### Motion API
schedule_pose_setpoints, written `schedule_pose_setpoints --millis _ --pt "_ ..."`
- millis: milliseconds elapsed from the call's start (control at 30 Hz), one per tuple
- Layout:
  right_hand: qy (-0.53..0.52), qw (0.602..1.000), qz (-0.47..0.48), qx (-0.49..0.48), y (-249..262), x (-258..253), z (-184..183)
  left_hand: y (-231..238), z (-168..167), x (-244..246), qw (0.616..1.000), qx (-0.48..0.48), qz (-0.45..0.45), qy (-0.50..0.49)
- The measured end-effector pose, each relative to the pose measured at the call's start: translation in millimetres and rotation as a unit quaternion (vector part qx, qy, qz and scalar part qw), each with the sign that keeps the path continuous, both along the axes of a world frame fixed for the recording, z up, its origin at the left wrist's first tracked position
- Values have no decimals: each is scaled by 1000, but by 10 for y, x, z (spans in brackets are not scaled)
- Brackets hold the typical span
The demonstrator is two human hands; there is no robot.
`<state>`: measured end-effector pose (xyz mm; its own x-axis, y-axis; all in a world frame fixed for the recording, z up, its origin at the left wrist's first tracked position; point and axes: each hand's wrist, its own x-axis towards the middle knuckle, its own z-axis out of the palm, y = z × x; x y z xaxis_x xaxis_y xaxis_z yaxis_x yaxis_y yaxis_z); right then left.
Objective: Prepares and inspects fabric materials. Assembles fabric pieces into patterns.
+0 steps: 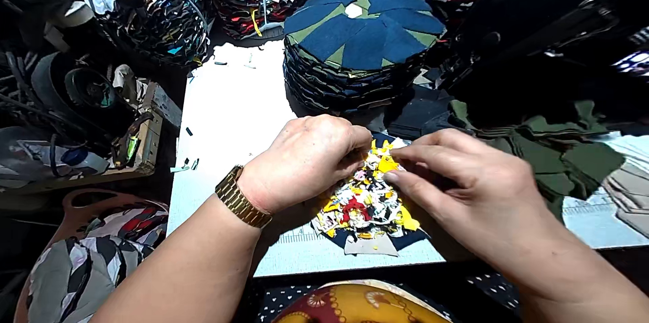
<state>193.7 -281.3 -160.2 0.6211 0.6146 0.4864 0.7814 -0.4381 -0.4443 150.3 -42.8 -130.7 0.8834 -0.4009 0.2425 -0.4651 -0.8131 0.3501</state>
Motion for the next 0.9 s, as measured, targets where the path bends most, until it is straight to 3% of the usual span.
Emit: schedule_pose_setpoints --millis 300,600,900 --pt "30 999 -26 17 -5 134 97 16 6 10 999 -31 -11 -13" --pt "-9 1000 -9 -12 153 188 -45 -33 -73 17 1000 8 -6 -1" --pt "146 988 -20 55 -183 55 171 -65 -15 -13 997 -21 -81 -7"
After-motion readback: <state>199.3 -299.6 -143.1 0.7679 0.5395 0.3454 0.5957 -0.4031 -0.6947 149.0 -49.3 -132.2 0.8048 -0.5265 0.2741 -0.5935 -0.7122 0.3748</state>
